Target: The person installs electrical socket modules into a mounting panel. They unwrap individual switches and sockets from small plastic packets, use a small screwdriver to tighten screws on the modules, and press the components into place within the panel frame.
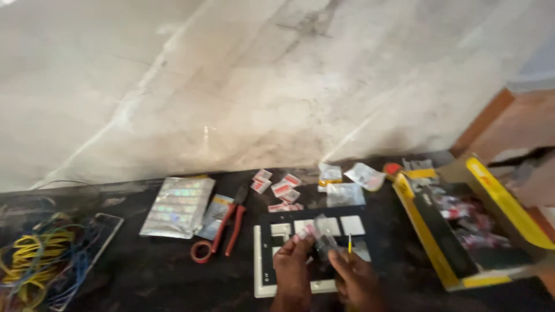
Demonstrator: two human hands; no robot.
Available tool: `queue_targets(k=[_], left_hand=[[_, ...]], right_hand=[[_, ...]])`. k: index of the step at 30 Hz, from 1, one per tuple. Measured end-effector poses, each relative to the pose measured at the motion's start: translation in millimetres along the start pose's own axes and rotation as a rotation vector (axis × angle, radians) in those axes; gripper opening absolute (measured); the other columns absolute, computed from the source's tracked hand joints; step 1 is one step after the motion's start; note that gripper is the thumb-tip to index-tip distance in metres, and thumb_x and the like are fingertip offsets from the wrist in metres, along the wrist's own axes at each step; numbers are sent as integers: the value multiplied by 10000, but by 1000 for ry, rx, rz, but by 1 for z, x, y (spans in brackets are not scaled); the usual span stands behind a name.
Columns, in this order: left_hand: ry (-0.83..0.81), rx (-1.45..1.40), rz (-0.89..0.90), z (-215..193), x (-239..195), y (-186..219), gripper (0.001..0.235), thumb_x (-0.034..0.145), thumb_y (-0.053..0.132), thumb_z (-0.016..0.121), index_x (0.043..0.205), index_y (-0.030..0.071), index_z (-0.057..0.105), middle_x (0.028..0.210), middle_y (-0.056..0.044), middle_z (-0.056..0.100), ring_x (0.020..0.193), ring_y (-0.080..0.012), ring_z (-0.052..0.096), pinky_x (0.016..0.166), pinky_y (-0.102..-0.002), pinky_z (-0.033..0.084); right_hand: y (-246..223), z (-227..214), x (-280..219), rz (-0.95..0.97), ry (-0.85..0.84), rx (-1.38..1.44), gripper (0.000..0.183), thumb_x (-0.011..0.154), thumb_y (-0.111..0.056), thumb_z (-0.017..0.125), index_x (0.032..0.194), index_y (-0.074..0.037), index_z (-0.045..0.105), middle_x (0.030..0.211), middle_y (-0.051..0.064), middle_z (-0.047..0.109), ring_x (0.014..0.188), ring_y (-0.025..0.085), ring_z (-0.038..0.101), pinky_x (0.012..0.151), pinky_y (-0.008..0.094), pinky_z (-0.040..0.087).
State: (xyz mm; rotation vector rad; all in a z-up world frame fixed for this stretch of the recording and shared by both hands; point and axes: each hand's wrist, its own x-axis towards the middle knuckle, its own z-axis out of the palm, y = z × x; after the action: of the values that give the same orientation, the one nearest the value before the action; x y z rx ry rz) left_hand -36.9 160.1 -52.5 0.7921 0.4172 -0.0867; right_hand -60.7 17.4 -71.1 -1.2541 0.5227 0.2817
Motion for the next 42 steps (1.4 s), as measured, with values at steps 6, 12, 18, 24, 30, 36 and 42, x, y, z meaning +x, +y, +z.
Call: queue_targets(k=[6,12,18,24,30,36,42], left_hand=[[-12,296,248,-33,18,37,206,932,132,754,807,-4,662,697,-22,697,568,-90,578,486,-273,455],[-78,626,380,-5,9,75,251,969,225,739,848,6,761,641,35,628,578,-23,492,497,-247,397],[-144,871,349,21,-4,81,208,933,211,703,1001,49,813,594,-37,709,527,-52,607,488,-272,477],[-215,1088,522,26,-11,76,190,892,191,726,1013,85,827,619,-117,744,464,-149,667,460,-310,496],[-236,1094,653,27,-5,60,194,851,73,707,1016,60,810,751,-104,791,537,-173,758,480,-313,560],[-237,1096,677,34,-15,50,206,874,16,663,1016,44,810,740,-110,807,560,-148,781,484,-282,605],[-50,721,345,37,-3,63,196,954,128,666,957,-29,784,634,-131,736,503,-159,714,473,-297,560]], right_hand=[[-14,2,16,-21,3,132,328,892,-208,704,1152,-42,591,769,47,635,570,190,618,526,342,495],[-70,38,-50,-141,-16,-759,421,926,-312,657,1340,-276,726,856,171,750,680,300,689,631,393,548],[-90,61,-80,-373,78,-1059,323,889,-345,610,1153,-232,759,830,173,741,816,371,722,696,466,544],[-102,51,-86,-402,82,-984,283,874,-298,620,1071,-158,768,797,191,719,779,381,727,671,469,543],[-110,38,-86,-418,54,-1016,286,885,-298,591,1074,-151,748,818,193,714,783,393,720,678,467,540],[-109,16,-52,-443,186,-1010,340,844,-338,680,1110,-178,817,799,162,770,742,306,727,665,382,554],[-103,-47,-15,-252,7,-797,448,838,-465,764,969,-44,850,723,56,809,668,110,713,639,306,554]])
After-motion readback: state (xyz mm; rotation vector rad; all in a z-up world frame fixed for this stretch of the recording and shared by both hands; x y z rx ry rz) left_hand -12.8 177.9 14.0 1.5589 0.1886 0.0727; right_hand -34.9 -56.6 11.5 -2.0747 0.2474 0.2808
